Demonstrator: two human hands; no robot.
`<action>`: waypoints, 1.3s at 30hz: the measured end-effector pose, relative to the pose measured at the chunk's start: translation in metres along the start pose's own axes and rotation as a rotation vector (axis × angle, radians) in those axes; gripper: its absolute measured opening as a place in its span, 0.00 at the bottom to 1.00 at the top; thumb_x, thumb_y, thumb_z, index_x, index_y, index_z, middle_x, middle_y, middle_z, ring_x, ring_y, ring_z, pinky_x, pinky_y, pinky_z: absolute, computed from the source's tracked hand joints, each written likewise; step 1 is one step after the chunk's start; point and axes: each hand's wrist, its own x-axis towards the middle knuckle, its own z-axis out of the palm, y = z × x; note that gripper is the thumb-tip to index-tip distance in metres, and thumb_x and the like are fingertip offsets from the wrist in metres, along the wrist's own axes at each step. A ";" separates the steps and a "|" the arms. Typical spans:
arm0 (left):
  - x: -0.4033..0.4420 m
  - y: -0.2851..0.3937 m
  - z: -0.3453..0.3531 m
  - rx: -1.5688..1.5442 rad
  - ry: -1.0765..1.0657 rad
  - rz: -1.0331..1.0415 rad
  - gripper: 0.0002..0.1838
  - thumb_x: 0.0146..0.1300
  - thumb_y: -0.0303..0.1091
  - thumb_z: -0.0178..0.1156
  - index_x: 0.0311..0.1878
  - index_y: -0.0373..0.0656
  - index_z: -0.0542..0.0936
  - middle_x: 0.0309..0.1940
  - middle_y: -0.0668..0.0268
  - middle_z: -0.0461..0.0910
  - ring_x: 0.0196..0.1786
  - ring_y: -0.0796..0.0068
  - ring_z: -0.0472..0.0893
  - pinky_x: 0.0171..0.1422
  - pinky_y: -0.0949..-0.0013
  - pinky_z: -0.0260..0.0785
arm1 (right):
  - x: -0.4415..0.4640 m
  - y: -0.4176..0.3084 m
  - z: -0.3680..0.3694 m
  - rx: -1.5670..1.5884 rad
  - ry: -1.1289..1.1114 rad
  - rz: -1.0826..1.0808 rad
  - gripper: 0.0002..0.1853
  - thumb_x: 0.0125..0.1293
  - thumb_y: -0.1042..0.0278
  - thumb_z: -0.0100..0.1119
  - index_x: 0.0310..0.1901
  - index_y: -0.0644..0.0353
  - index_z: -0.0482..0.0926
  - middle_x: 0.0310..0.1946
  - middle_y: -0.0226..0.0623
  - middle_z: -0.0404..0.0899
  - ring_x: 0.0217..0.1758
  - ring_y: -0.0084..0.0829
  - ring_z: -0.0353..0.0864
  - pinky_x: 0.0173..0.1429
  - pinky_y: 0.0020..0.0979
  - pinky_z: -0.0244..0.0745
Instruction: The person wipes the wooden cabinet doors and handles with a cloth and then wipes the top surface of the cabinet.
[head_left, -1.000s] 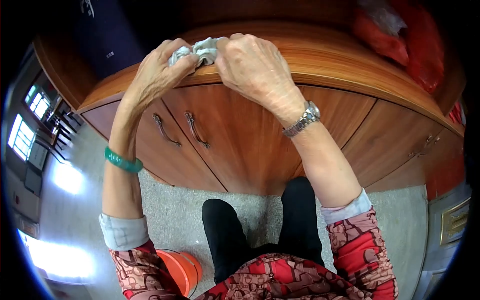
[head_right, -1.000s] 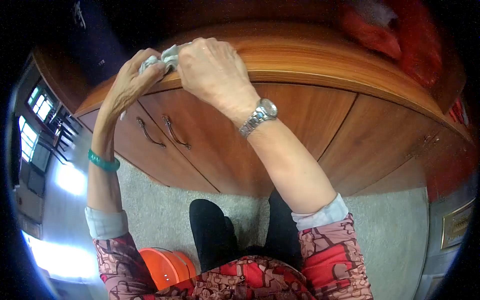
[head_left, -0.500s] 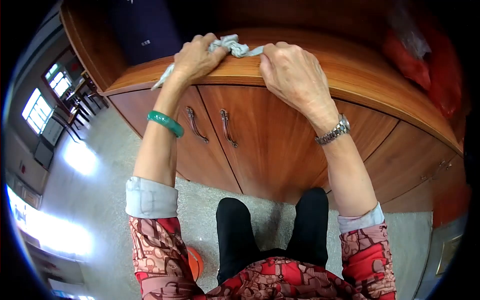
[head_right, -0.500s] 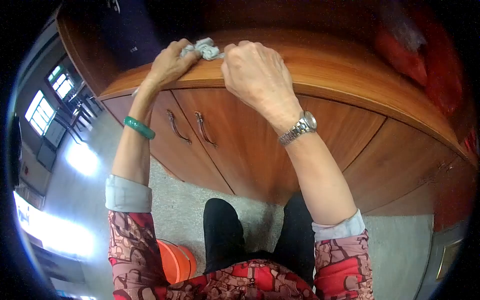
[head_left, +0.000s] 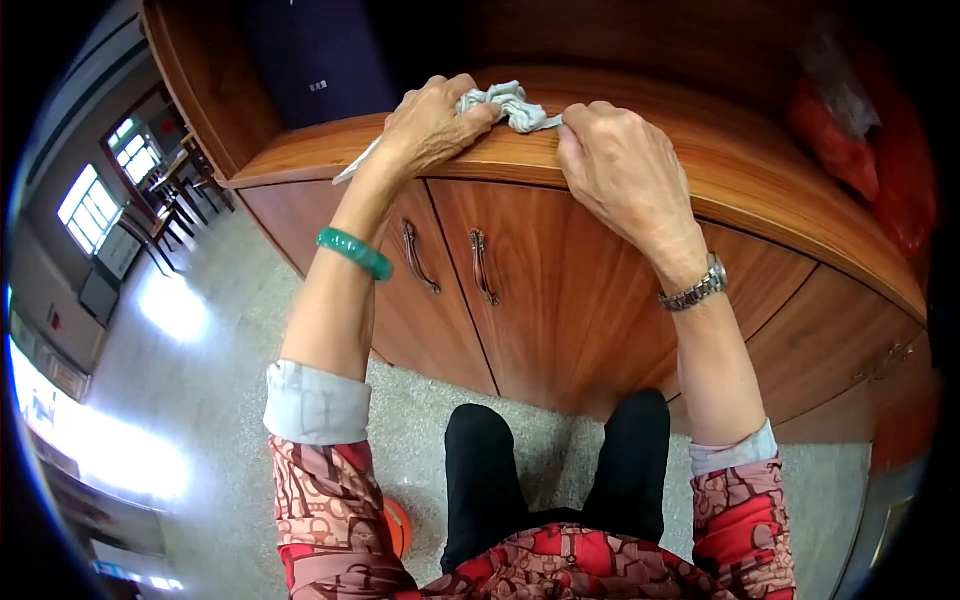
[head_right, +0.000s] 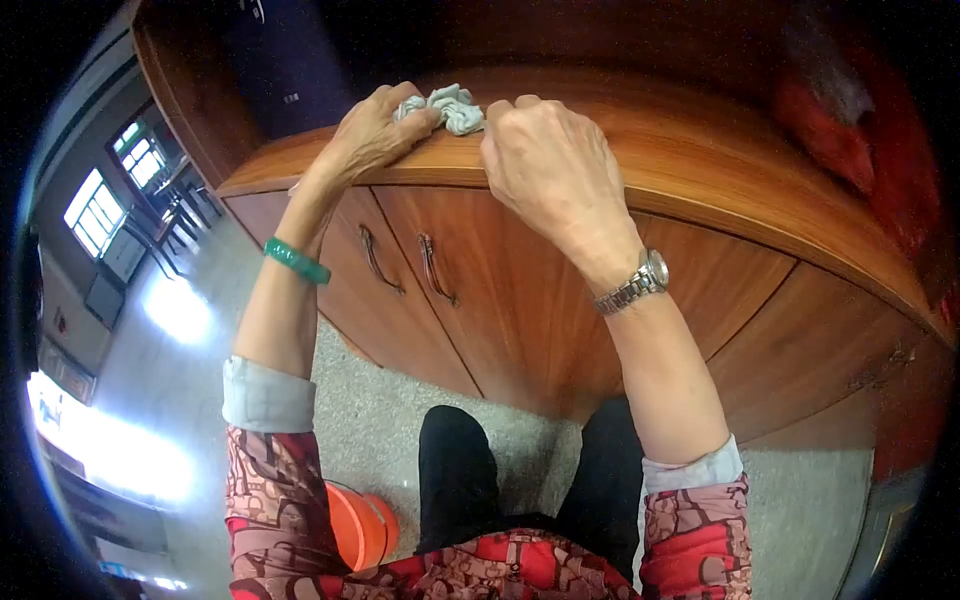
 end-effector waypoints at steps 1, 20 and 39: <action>0.005 -0.003 0.002 0.009 0.014 -0.039 0.25 0.57 0.54 0.52 0.44 0.41 0.81 0.41 0.48 0.81 0.45 0.45 0.79 0.53 0.51 0.69 | 0.000 0.000 -0.001 -0.004 0.000 0.001 0.10 0.61 0.71 0.51 0.27 0.68 0.79 0.25 0.50 0.79 0.30 0.46 0.81 0.36 0.41 0.78; 0.012 -0.005 0.008 0.120 0.046 -0.105 0.27 0.59 0.58 0.52 0.47 0.43 0.78 0.50 0.50 0.77 0.55 0.45 0.73 0.59 0.45 0.64 | 0.001 0.003 -0.003 0.018 0.012 -0.015 0.10 0.62 0.72 0.52 0.29 0.69 0.79 0.25 0.50 0.79 0.28 0.45 0.82 0.34 0.40 0.79; -0.004 0.019 0.004 -0.469 -0.229 0.140 0.19 0.59 0.48 0.59 0.39 0.39 0.78 0.22 0.66 0.76 0.25 0.75 0.73 0.31 0.69 0.66 | 0.001 0.008 0.003 0.027 -0.048 0.019 0.10 0.61 0.70 0.52 0.30 0.70 0.79 0.28 0.52 0.80 0.30 0.47 0.82 0.37 0.41 0.79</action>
